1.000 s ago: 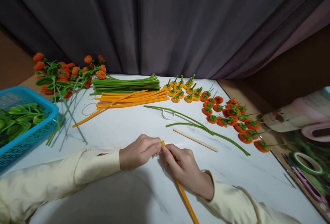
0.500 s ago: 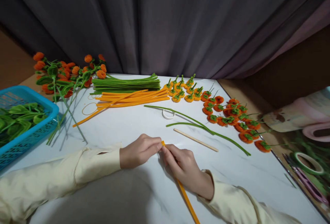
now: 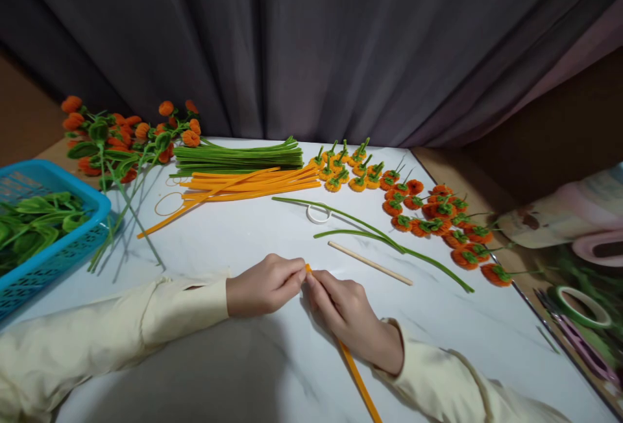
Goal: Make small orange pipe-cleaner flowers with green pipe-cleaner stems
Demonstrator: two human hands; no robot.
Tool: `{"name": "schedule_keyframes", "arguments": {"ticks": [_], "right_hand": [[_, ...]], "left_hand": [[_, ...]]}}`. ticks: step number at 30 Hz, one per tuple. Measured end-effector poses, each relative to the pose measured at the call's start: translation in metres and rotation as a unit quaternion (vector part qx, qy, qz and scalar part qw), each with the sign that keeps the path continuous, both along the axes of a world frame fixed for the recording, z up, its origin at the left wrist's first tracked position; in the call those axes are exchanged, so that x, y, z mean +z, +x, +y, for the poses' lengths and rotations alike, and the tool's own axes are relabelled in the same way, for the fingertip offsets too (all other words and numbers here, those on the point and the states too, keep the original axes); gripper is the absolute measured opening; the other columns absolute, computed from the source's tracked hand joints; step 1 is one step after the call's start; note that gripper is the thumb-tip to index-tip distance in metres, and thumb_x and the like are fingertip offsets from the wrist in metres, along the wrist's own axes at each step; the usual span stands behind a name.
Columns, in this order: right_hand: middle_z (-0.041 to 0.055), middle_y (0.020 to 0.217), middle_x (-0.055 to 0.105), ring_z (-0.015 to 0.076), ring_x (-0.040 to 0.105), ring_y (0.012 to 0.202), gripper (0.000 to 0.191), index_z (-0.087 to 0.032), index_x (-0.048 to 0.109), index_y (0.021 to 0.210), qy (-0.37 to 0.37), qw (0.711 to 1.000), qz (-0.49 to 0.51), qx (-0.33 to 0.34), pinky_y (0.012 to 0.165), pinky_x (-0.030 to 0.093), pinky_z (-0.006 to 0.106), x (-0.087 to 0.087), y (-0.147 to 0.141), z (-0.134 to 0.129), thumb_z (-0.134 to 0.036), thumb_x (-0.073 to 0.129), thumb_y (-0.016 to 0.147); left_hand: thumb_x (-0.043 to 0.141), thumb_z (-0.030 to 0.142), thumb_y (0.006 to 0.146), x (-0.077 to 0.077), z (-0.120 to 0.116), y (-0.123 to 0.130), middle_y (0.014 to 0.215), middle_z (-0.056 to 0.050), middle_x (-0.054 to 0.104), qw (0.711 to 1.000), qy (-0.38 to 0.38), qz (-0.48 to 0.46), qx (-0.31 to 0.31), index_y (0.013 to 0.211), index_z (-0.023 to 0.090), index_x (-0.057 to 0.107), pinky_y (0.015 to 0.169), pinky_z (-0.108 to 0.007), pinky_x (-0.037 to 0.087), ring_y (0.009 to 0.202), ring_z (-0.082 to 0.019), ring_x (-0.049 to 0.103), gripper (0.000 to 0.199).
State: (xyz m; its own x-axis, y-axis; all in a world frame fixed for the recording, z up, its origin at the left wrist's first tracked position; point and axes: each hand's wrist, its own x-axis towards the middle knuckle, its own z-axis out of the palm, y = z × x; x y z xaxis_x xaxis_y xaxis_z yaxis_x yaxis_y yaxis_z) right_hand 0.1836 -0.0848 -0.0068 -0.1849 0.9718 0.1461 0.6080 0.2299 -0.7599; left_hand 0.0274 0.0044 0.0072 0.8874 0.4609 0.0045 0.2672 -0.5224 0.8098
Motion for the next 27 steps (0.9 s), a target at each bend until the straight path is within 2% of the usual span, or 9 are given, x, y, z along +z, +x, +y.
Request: {"name": "schedule_keyframes", "arguments": {"ticks": [4,11,20,27], "right_hand": [[-0.0041,0.056,0.045,0.0096,0.042,0.046,0.024,-0.018,0.051,0.082,0.003,1.0,-0.003,-0.003,0.049,0.032,0.022,0.0008,0.0007,-0.0007,-0.024,0.032,0.094],[-0.004,0.056,0.047,0.009,0.043,0.048,0.023,-0.019,0.052,0.082,-0.032,0.998,0.045,-0.016,0.051,0.034,0.021,0.0043,-0.0005,-0.0004,-0.024,0.034,0.094],[-0.0044,0.053,0.048,0.0076,0.042,0.044,0.029,-0.018,0.056,0.08,-0.095,0.987,0.128,-0.025,0.05,0.035,0.02,0.0083,-0.0007,0.0039,-0.03,0.035,0.095],[-0.0049,0.051,0.049,0.0067,0.041,0.04,0.031,-0.018,0.056,0.082,-0.12,0.98,0.16,-0.009,0.047,0.035,0.02,0.0073,0.0003,0.0037,-0.035,0.034,0.096]], "left_hand": [[0.03,0.025,0.087,-0.0004,0.0012,-0.0003,0.052,0.006,0.031,1.0,-0.016,-0.004,0.003,0.063,0.02,0.03,0.05,-0.022,0.026,0.048,-0.009,0.033,0.025],[0.029,0.027,0.089,-0.0002,0.0025,-0.0029,0.052,0.005,0.036,0.993,-0.105,-0.05,0.015,0.062,0.018,0.038,0.052,-0.021,0.03,0.05,-0.009,0.035,0.03],[0.034,0.026,0.086,-0.0009,0.0048,-0.0021,0.045,0.007,0.027,0.965,-0.249,-0.079,0.018,0.06,0.017,0.043,0.043,-0.022,0.022,0.041,-0.008,0.023,0.03],[0.035,0.026,0.085,-0.0022,0.0057,-0.0018,0.044,0.008,0.024,0.96,-0.267,-0.083,0.018,0.058,0.017,0.042,0.042,-0.021,0.022,0.041,-0.008,0.023,0.03]]}}
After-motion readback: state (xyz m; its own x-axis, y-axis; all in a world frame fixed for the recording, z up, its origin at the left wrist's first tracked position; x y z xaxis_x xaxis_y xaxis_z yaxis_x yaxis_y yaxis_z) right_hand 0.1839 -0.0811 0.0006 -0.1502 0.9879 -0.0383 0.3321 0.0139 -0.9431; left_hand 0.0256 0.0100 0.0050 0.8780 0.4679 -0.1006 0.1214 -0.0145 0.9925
